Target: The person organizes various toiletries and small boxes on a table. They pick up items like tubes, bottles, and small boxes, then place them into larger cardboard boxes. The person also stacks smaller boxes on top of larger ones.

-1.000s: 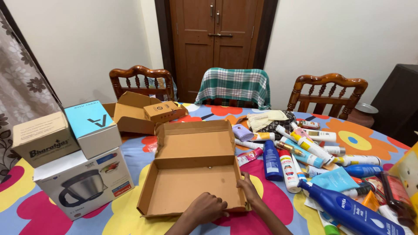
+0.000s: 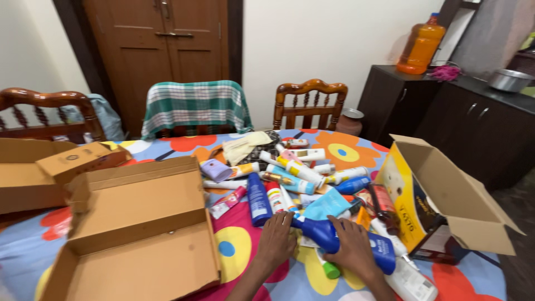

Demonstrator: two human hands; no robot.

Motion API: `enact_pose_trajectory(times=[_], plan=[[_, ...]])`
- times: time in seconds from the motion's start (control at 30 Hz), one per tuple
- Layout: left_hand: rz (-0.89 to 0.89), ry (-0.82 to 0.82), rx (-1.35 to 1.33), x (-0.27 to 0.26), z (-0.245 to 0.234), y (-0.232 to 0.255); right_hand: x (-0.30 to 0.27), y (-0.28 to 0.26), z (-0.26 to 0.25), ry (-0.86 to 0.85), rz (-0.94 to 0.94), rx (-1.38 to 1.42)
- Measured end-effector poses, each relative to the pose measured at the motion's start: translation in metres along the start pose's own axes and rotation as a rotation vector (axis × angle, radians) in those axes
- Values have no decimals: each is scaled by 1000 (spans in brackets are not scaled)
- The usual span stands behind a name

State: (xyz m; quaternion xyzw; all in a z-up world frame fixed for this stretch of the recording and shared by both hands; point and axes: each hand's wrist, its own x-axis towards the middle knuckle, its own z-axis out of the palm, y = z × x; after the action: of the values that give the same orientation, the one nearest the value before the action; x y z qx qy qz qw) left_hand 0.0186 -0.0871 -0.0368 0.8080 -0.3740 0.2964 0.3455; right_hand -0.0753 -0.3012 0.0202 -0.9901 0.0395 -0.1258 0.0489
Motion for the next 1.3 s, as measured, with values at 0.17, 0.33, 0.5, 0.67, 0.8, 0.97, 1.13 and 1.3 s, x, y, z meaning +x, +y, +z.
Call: enact_pose_trajectory(times=[0.17, 0.33, 0.5, 0.67, 0.8, 0.97, 1.13, 1.3], plan=[[-93, -45, -17, 15, 25, 0, 1, 3, 10, 133, 91, 32], [-189, -148, -46, 28, 23, -4, 13, 39, 12, 420, 34, -38], [-206, -22, 54, 26, 34, -12, 11, 53, 24, 496, 86, -161], [-138, -8, 105, 11, 30, -35, 16, 66, 36, 602, 226, -110], [-388, -202, 162, 8, 8, -41, 11, 91, 32, 724, 401, 66], [-397, -232, 299, 13, -13, -47, 11, 106, 33, 705, 473, 135], [-157, -74, 94, 29, 6, -40, 9, 96, 36, 635, 478, 190], [35, -75, -236, 47, 61, 9, 6, 101, 31, 668, 436, 302]])
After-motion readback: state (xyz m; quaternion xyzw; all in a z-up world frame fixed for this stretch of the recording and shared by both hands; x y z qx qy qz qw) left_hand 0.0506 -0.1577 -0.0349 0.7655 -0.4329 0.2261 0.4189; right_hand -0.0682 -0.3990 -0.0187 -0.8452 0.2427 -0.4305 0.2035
